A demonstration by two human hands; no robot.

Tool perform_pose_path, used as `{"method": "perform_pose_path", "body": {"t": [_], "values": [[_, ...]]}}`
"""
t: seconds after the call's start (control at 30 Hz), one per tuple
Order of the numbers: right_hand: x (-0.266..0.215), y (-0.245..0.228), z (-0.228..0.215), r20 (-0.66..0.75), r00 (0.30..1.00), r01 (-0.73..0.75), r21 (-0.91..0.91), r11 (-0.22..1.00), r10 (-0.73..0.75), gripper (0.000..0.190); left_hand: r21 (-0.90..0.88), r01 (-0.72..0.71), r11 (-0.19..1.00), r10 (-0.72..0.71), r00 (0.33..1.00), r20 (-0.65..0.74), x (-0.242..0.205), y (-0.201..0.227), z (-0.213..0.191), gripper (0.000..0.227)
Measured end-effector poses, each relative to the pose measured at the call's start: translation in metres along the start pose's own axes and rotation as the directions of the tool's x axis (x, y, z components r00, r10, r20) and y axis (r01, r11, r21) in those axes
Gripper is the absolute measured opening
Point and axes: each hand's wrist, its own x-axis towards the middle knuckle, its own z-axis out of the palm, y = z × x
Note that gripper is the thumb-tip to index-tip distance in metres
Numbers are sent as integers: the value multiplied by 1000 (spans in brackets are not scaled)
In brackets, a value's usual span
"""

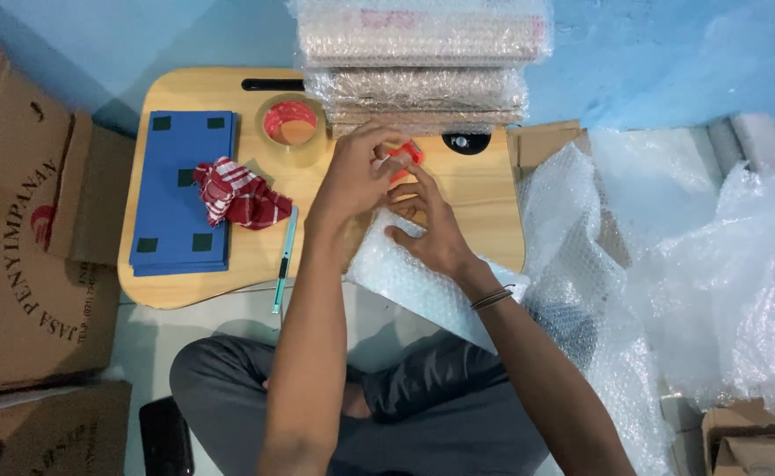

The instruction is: The person sits on the floor and wraps a rectangular mirror in bubble wrap. They wipe the mirror with a cloth, place it on bubble wrap, fold the wrap around it, and secure it with tape. The wrapped mirror is then placed into a cardboard box.

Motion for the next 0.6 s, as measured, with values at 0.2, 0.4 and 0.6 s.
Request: {"method": "perform_pose_path", "body": {"t": [0.2, 0.4, 0.6], "values": [[0, -6, -2, 18, 1000, -13, -18, 1000, 14, 100, 23, -39, 999, 38, 998, 43, -6, 27, -13, 7], [-4, -11, 0, 38, 998, 50, -92, 994, -47, 103, -25, 1, 1000, -6, 981, -194, -25, 31, -2, 9], [-4, -9, 2, 68, 991, 126, -223, 967, -114, 98, 22, 19, 1000, -8, 918, -397, -49, 39, 8, 8]]}}
